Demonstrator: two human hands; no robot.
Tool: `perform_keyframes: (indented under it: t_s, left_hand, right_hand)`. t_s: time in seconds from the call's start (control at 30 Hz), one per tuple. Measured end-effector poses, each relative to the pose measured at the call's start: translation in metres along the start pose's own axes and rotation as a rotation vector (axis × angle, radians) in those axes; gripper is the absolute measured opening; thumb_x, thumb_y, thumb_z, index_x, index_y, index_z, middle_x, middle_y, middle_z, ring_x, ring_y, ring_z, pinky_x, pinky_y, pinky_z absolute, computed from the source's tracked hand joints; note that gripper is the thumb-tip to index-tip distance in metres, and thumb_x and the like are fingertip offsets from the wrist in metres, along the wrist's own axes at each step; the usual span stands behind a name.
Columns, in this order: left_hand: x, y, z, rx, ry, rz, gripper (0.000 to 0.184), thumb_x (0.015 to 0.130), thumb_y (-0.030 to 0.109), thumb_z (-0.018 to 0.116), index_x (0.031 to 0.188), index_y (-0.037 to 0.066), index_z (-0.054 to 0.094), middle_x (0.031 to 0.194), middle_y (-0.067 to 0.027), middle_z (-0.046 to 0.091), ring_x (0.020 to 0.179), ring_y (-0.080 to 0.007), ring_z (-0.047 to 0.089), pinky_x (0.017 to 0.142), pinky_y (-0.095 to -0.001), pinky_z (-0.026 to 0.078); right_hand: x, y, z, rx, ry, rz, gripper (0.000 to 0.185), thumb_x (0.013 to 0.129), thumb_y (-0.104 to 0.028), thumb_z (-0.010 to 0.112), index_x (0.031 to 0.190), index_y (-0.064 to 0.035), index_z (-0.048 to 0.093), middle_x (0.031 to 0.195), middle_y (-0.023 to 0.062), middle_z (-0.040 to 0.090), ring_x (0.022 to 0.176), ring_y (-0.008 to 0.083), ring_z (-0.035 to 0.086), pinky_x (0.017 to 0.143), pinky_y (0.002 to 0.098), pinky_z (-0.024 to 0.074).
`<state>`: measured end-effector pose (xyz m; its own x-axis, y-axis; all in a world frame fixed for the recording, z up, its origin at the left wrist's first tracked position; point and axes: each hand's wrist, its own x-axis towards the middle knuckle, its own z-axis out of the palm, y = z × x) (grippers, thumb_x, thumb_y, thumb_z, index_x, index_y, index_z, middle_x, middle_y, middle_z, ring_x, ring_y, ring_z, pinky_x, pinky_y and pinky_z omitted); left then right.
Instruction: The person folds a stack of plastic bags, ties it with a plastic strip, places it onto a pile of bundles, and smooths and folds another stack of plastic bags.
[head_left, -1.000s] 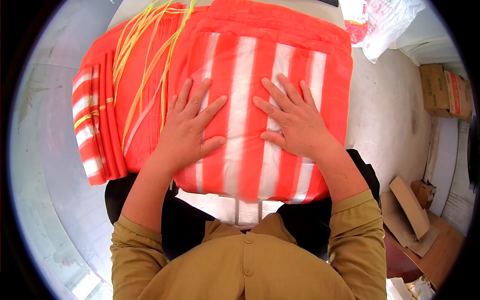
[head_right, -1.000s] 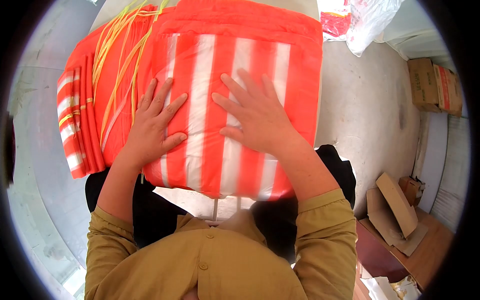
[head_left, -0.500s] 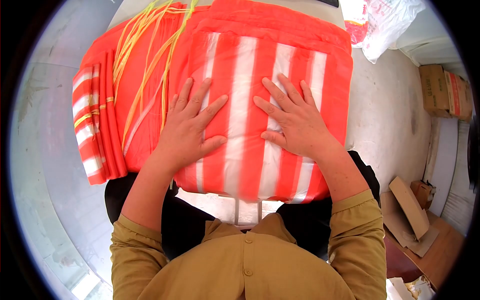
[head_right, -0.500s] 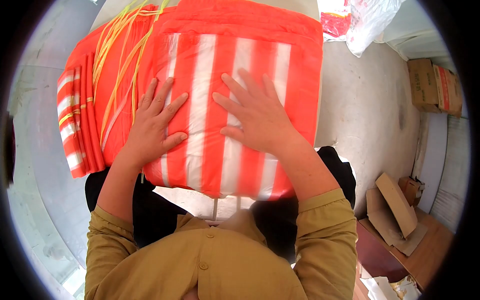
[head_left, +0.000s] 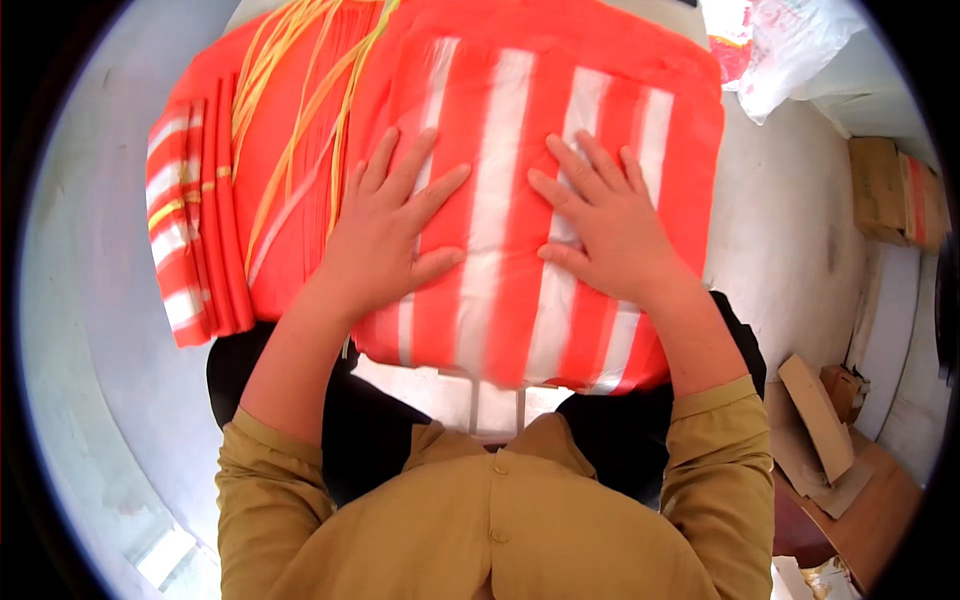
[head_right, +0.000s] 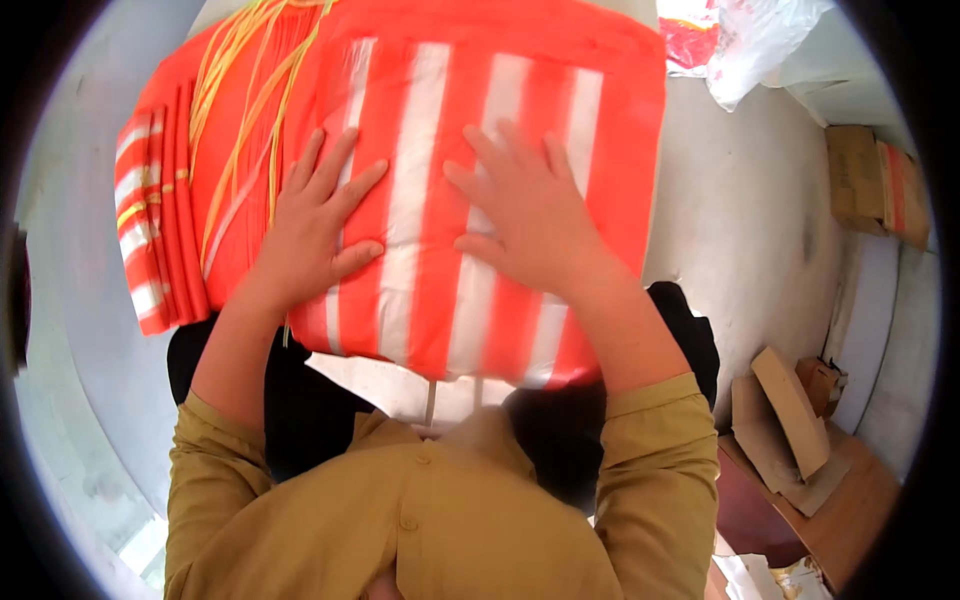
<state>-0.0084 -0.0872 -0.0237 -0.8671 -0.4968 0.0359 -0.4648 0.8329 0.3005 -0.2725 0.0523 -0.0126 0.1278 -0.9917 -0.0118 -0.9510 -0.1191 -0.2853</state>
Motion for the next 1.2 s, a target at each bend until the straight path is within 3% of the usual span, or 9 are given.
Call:
perform_keyframes:
  t_s: [0.07,0.3,0.4,0.5,0.7,0.9,1.0,1.03,1.2]
  left_hand:
    - [0.0,-0.003,0.004,-0.013,0.042,0.012,0.082,0.082,0.049,0.079,0.156,0.028,0.052,0.172,-0.0101,0.029,0.158,-0.0457,0.023,0.122,-0.0651,0.027]
    - [0.0,-0.003,0.004,0.032,0.031,0.018,0.078,0.089,0.059,0.069,0.157,0.024,0.052,0.172,-0.0118,0.03,0.157,-0.0484,0.023,0.125,-0.0601,0.028]
    - [0.0,-0.004,0.005,0.019,0.044,0.022,0.077,0.089,0.056,0.071,0.157,0.024,0.051,0.172,-0.0114,0.03,0.157,-0.0481,0.023,0.124,-0.0601,0.028]
    - [-0.001,-0.003,0.005,0.026,0.066,0.036,0.078,0.088,0.052,0.073,0.157,0.025,0.051,0.172,-0.0111,0.031,0.157,-0.0474,0.023,0.124,-0.0599,0.029]
    - [-0.004,-0.001,0.005,0.095,0.091,0.026,0.079,0.088,0.047,0.076,0.159,0.028,0.048,0.171,-0.0111,0.032,0.157,-0.0435,0.026,0.124,-0.0605,0.029]
    - [-0.011,0.001,-0.002,0.098,0.132,-0.002,0.079,0.09,0.046,0.075,0.161,0.029,0.043,0.17,-0.0127,0.034,0.157,-0.0412,0.027,0.125,-0.0634,0.026]
    - [-0.021,0.004,-0.008,0.111,0.106,-0.007,0.078,0.091,0.046,0.075,0.16,0.028,0.044,0.169,-0.0138,0.034,0.158,-0.0408,0.026,0.125,-0.0629,0.026]
    - [-0.026,0.004,-0.009,0.12,0.09,-0.011,0.077,0.092,0.046,0.074,0.16,0.027,0.044,0.169,-0.0142,0.034,0.158,-0.0407,0.026,0.125,-0.0627,0.026]
    - [-0.053,0.004,-0.003,0.112,0.099,0.02,0.075,0.093,0.044,0.074,0.159,0.024,0.045,0.169,-0.0161,0.035,0.158,-0.0408,0.027,0.125,-0.0615,0.025]
  right_hand:
    - [-0.004,-0.002,0.0,0.041,0.025,-0.024,0.066,0.09,-0.042,0.078,0.147,-0.0154,0.058,0.165,0.014,0.038,0.156,0.0383,0.029,0.126,0.061,0.022]
    - [-0.011,-0.015,0.005,0.043,0.01,-0.101,0.069,0.083,-0.035,0.084,0.145,-0.0181,0.058,0.16,0.0148,0.043,0.153,0.0396,0.032,0.123,0.0615,0.0275]
    - [-0.011,-0.021,-0.005,0.058,-0.025,-0.087,0.071,0.086,-0.043,0.08,0.149,-0.0186,0.057,0.17,0.011,0.035,0.157,0.0384,0.028,0.127,0.0589,0.0227]
    - [-0.017,-0.035,0.0,0.25,-0.036,-0.268,0.071,0.087,-0.043,0.079,0.149,-0.0188,0.057,0.169,0.0112,0.036,0.157,0.0385,0.029,0.127,0.0593,0.0241]
    - [-0.025,-0.043,0.007,0.008,-0.068,-0.16,0.073,0.082,-0.04,0.082,0.147,-0.0182,0.059,0.166,0.0127,0.039,0.155,0.0402,0.032,0.124,0.0609,0.029]
    - [-0.062,-0.072,-0.006,0.109,-0.083,-0.274,0.07,0.078,-0.029,0.086,0.141,-0.0163,0.06,0.165,0.0129,0.04,0.15,0.0405,0.038,0.122,0.0599,0.0309]
    - [-0.091,-0.091,-0.001,0.027,-0.097,-0.193,0.067,0.077,-0.024,0.086,0.14,-0.0171,0.062,0.165,0.0134,0.041,0.15,0.0399,0.038,0.122,0.0598,0.0318]
    - [-0.099,-0.096,0.006,0.003,-0.014,-0.167,0.061,0.076,-0.014,0.083,0.134,-0.0186,0.063,0.156,0.0152,0.049,0.144,0.0385,0.046,0.117,0.0608,0.0357]
    - [-0.116,-0.111,0.052,-0.124,0.185,-0.089,0.057,0.079,-0.007,0.076,0.133,-0.0199,0.064,0.155,0.014,0.052,0.141,0.0369,0.05,0.115,0.0598,0.0387]
